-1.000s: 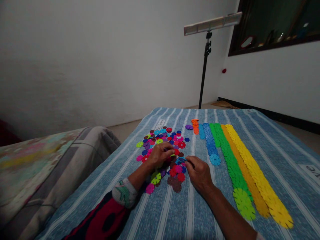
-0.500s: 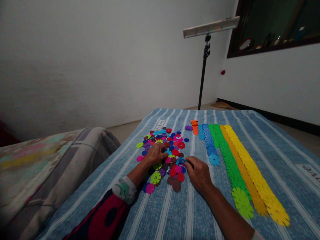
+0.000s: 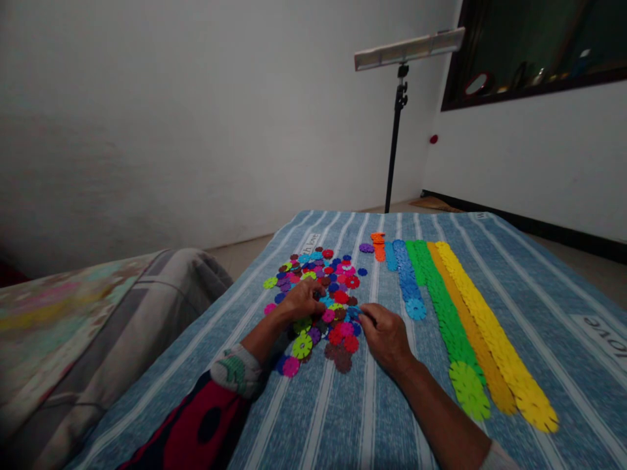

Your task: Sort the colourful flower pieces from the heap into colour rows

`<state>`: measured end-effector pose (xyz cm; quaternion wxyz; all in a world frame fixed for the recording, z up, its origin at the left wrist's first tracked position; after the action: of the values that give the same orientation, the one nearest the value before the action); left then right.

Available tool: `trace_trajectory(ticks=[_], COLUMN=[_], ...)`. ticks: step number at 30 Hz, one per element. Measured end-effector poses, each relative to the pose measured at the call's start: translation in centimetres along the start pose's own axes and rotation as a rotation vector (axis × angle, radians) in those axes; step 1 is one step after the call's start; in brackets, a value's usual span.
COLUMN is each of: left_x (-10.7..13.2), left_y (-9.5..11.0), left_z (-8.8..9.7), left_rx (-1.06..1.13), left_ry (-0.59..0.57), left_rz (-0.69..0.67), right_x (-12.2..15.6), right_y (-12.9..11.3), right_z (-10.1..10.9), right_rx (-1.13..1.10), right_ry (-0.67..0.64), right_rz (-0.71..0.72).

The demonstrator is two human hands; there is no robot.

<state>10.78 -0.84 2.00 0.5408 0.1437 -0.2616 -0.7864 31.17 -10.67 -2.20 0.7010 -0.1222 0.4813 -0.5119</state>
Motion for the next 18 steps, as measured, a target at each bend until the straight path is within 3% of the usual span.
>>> trace_trajectory(ticks=[4,11,18], left_x=[0.0,0.2,0.1], left_y=[-0.2,-0.4,-0.2], left_z=[-0.4,0.1,1.5], left_rx=[0.081,0.467,0.735], left_ry=[-0.060,-0.121,0.105], left_rz=[0.015,0.028,0.013], right_x=[0.0,-0.1,-0.3], right_y=[0.0,-0.1,-0.5], right_z=[0.1,0.1,0.3], right_rx=[0.009,-0.027,-0.140], right_ry=[0.003,0.012,0.019], right_rz=[-0.005,-0.016,-0.095])
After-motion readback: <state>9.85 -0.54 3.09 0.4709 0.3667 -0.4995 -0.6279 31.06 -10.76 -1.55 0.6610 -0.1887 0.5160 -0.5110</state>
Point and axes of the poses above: each hand's wrist, its own x-axis away from the middle knuckle, its own z-axis out of the back of the hand, y = z × x, the point moved 2 cm from there along -x, towards the middle knuckle, and after that the axes turned 4 degrees about -y, right-handed, at the moved point
